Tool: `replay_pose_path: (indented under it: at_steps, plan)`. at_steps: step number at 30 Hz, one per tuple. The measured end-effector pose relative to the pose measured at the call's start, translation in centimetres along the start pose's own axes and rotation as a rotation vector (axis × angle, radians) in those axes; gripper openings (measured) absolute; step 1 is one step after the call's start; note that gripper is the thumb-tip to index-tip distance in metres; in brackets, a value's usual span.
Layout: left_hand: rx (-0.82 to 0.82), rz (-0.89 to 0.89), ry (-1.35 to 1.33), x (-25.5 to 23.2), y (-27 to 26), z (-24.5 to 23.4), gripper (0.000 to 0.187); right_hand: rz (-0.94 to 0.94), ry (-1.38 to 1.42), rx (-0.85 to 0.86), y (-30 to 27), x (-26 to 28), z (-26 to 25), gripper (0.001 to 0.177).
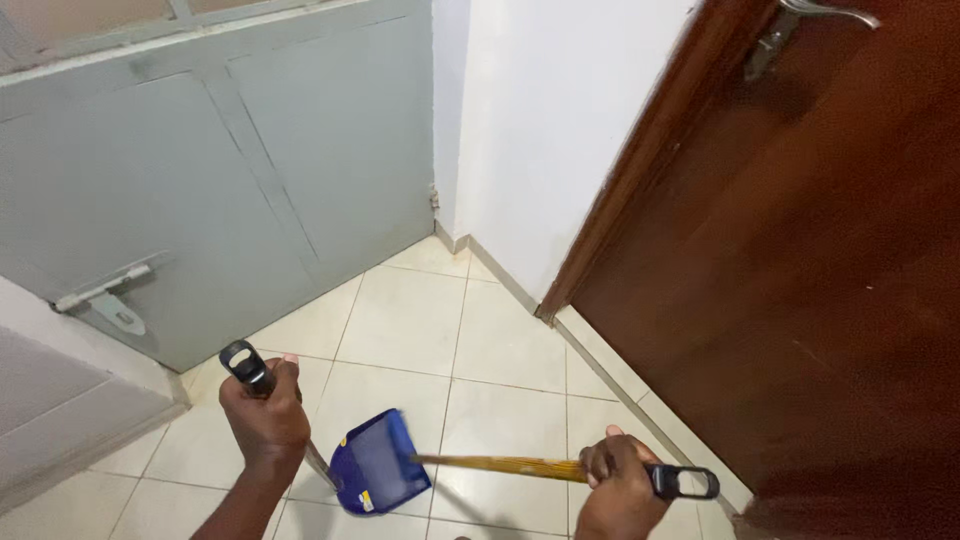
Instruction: The person sweeps debris across a tiled floor using a broom and a blue dustpan. They push the broom toward the dustpan in different sections of the room near a kitchen counter and a doorway.
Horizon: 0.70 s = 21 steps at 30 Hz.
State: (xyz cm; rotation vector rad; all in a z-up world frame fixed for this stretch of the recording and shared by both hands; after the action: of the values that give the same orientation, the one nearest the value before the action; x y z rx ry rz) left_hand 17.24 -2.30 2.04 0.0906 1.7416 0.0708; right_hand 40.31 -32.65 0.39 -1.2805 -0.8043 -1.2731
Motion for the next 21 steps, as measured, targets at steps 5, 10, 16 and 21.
replay_pose_path:
  at_steps: [5, 10, 16, 21]
  plan:
    - [0.044, 0.037, 0.020, 0.3, -0.6, -0.7, 0.046, 0.104, 0.126, -0.179, 3.6, -0.2, -4.0, 0.019]
    - [0.037, 0.039, -0.038, 0.8, 0.5, 0.1, 0.041, -0.051, 0.166, 0.148, 19.6, -5.2, -19.1, 0.039]
    - [0.292, 0.081, -0.011, 0.9, 1.8, 1.8, 0.040, -0.054, 0.147, 0.494, 18.9, -4.5, -31.2, 0.054]
    - [0.483, 0.137, -0.084, -0.8, 0.5, 3.2, 0.049, -0.155, 0.149, -0.218, 6.3, -3.1, -35.3, 0.052]
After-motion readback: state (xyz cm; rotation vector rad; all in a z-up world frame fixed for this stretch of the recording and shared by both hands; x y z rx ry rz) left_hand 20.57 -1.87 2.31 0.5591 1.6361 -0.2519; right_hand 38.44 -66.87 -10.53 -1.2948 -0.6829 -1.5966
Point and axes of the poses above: each hand's wrist, its own y-axis towards the middle knuckle, its own z-axis out of the palm, x = y × z, the point moved 3 cm from there along y, towards the middle knuckle, and after that the axes turned 5 degrees about -x, right-handed, at the moved point
